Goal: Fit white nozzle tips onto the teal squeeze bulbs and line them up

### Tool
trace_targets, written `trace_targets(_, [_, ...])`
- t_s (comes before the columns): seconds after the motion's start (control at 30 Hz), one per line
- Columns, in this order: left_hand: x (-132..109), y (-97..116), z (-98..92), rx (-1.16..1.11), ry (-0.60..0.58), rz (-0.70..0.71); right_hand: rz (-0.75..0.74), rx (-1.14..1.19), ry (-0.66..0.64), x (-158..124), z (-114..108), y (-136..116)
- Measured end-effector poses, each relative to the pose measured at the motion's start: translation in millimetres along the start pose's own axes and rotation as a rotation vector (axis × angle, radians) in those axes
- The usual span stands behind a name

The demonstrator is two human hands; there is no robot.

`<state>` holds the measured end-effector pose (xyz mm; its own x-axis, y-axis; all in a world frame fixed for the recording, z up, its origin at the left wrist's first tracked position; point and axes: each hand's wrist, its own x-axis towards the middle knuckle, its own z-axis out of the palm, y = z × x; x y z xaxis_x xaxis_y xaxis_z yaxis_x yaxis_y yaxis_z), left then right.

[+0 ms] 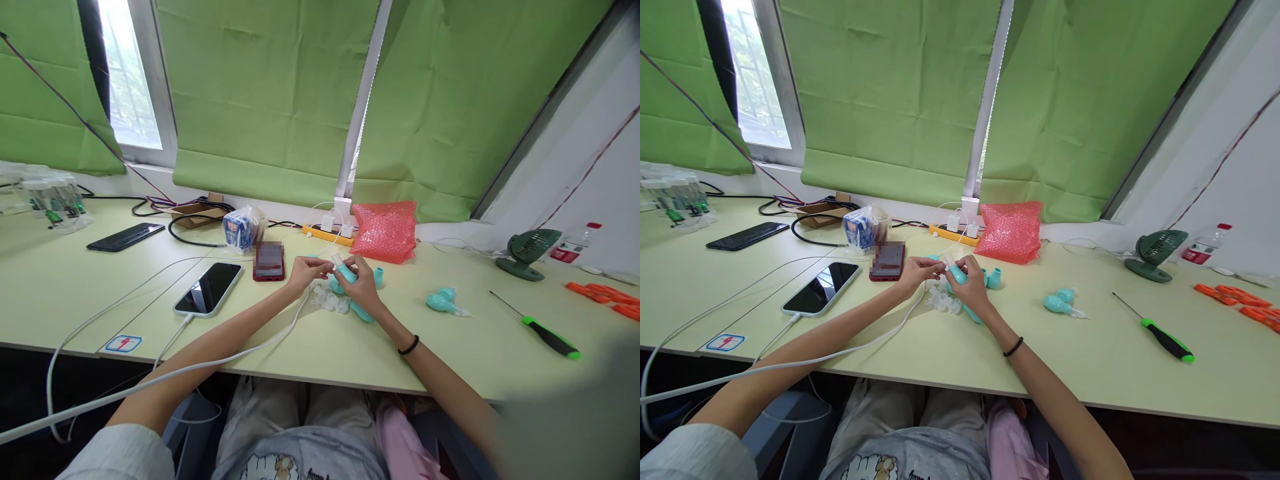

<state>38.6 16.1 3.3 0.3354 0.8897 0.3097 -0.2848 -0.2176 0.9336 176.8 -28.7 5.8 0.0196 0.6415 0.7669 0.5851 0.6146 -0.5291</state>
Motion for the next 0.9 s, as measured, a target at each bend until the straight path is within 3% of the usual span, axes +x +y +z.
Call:
trace_targets(0.23, [1.5,0.7,-1.7,-0.047,-0.084,-0.004,0.190,0.240,-0.058,-0.8,-0.2,-0.9])
trace_targets(0.6, [-1.0,3.9,4.6,-0.004,0.042,0.022,0.194,0.292,-0.073,-0.4,-0.7,-2.2])
trace_targets(0.9, [-2.9,7.9,6.7,-0.054,0.043,0.014,0.170,0.217,-0.047,-0.9,-0.7,-2.6])
